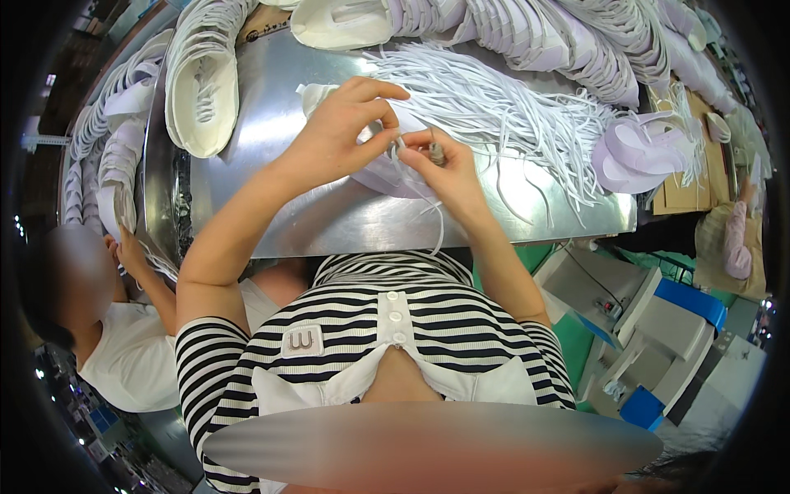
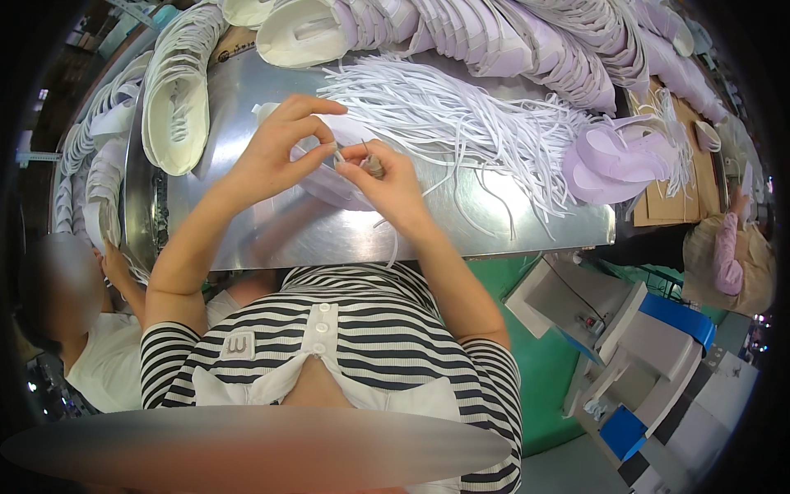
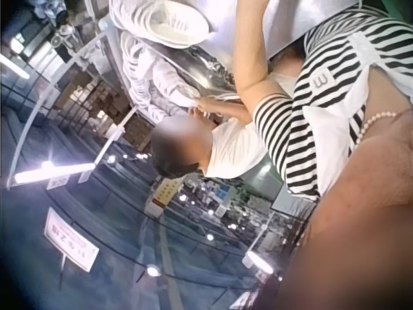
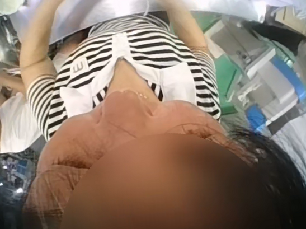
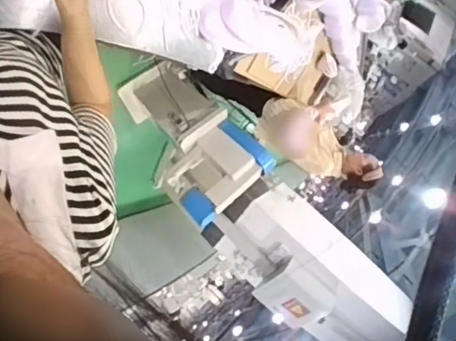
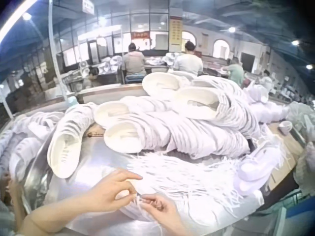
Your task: The person threads white shoelaces through the eyelets of light-colored shoes on a metal workbench. They pull the laces through, adjust the ends, and place finished shoes aside while continuing with the next shoe.
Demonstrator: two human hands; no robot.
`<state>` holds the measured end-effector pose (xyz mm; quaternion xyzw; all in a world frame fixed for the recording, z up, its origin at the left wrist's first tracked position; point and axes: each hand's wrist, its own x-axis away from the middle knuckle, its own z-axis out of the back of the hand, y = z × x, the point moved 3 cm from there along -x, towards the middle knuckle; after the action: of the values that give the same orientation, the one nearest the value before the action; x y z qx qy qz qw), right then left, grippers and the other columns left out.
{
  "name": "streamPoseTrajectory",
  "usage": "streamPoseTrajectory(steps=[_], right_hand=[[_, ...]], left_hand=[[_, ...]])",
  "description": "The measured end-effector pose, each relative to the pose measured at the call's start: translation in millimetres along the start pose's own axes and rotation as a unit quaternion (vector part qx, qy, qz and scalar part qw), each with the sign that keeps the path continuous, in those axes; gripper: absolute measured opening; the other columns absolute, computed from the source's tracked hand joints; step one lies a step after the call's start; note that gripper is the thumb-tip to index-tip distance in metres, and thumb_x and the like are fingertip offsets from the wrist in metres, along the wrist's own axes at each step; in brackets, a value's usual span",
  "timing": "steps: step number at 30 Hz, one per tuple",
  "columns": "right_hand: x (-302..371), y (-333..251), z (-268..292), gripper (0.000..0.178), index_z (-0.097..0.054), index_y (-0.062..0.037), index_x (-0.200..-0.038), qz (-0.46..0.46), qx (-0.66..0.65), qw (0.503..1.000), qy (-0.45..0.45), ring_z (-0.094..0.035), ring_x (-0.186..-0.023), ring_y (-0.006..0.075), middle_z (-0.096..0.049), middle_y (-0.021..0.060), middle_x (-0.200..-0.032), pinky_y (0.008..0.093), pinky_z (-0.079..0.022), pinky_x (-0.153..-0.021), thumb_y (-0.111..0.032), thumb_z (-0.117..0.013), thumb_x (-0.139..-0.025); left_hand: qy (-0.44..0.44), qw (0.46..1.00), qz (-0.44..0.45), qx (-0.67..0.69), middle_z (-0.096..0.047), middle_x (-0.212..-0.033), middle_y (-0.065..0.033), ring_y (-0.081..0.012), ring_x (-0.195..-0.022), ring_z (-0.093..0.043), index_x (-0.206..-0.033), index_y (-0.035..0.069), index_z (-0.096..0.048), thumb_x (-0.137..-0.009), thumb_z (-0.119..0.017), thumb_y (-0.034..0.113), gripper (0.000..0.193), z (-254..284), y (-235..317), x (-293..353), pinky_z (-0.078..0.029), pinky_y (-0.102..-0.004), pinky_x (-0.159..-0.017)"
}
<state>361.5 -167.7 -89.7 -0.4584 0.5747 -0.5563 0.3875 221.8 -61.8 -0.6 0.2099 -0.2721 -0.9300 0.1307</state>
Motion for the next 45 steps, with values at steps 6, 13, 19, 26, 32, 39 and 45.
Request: streamPoseTrajectory(steps=[6,13,19,26,32,39,45], right_hand=[[-0.9,15.9,0.1,0.015,-0.070,-0.0011,-0.100,-0.091,-0.177,0.979,0.032,-0.044,-0.055,0.0018,-0.065,0.0009,-0.078,0.0177,-0.029,-0.048,-0.010,-0.071,-0.088],[-16.2,23.1,-8.9,0.026,-0.064,0.0019,-0.111,-0.064,-0.176,0.979,0.076,-0.043,-0.052,0.0021,-0.070,0.0072,-0.083,0.0171,-0.030,-0.046,-0.006,-0.070,-0.087],[6.8,21.6,-17.0,0.035,-0.054,-0.0005,-0.116,-0.077,-0.148,0.983,0.076,-0.045,-0.052,0.0026,-0.069,0.0062,-0.081,0.0177,-0.032,-0.046,-0.005,-0.071,-0.086],[8.7,24.4,-24.9,0.041,-0.053,-0.0021,-0.114,-0.038,0.053,0.993,0.100,-0.055,-0.062,0.0058,-0.070,0.0018,-0.078,0.0213,-0.043,-0.056,-0.011,-0.076,-0.080],[7.7,13.6,-24.2,0.041,-0.054,-0.0012,-0.111,-0.028,0.173,0.983,0.051,-0.059,-0.066,0.0080,-0.070,0.0032,-0.079,0.0228,-0.046,-0.060,-0.014,-0.078,-0.080],[18.1,9.6,-11.9,0.022,-0.058,0.0021,-0.106,0.075,0.131,0.988,0.016,-0.060,-0.061,0.0103,-0.070,0.0077,-0.084,0.0239,-0.047,-0.057,-0.009,-0.067,-0.090],[12.9,2.5,-8.6,0.012,-0.062,0.0031,-0.098,0.075,0.202,0.977,-0.010,-0.065,-0.064,0.0167,-0.071,0.0117,-0.083,0.0273,-0.050,-0.059,-0.008,-0.062,-0.092]], left_hand=[[-0.021,0.978,0.206,-0.037,-0.066,-0.111,-0.0078,-0.0222,-0.099,-0.061,-0.099,0.003,-0.066,-0.091,-0.065,0.017,0.017,-2.8,-24.1,35.0,-0.048,-0.0333,-0.084],[-0.161,0.730,0.549,0.373,-0.065,-0.085,-0.0033,-0.0106,-0.069,-0.058,-0.097,0.008,-0.068,-0.095,-0.058,0.050,0.043,-43.6,-66.9,56.7,-0.046,-0.0261,-0.062],[-0.026,0.774,0.497,0.393,-0.059,-0.071,0.0038,-0.0047,-0.059,-0.046,-0.092,0.010,-0.068,-0.096,-0.060,0.041,0.032,-63.7,-62.5,65.7,-0.036,-0.0215,-0.053],[0.094,0.808,0.472,0.339,-0.063,-0.075,0.0032,-0.0053,-0.067,-0.054,-0.091,0.005,-0.070,-0.092,-0.068,0.034,0.029,-63.1,-22.9,70.8,-0.040,-0.0217,-0.057],[0.129,0.820,0.456,0.320,-0.067,-0.088,0.0001,-0.0074,-0.076,-0.060,-0.102,0.004,-0.068,-0.089,-0.072,0.026,0.025,-63.9,-23.8,72.7,-0.047,-0.0246,-0.062],[0.150,0.823,0.445,0.321,-0.069,-0.090,-0.0010,-0.0088,-0.079,-0.063,-0.105,0.003,-0.069,-0.088,-0.073,0.022,0.026,-65.5,-23.8,73.8,-0.049,-0.0242,-0.065],[0.147,0.817,0.450,0.328,-0.069,-0.089,-0.0016,-0.0091,-0.079,-0.064,-0.104,0.002,-0.069,-0.087,-0.073,0.019,0.024,-64.0,-22.6,72.3,-0.050,-0.0241,-0.067]])
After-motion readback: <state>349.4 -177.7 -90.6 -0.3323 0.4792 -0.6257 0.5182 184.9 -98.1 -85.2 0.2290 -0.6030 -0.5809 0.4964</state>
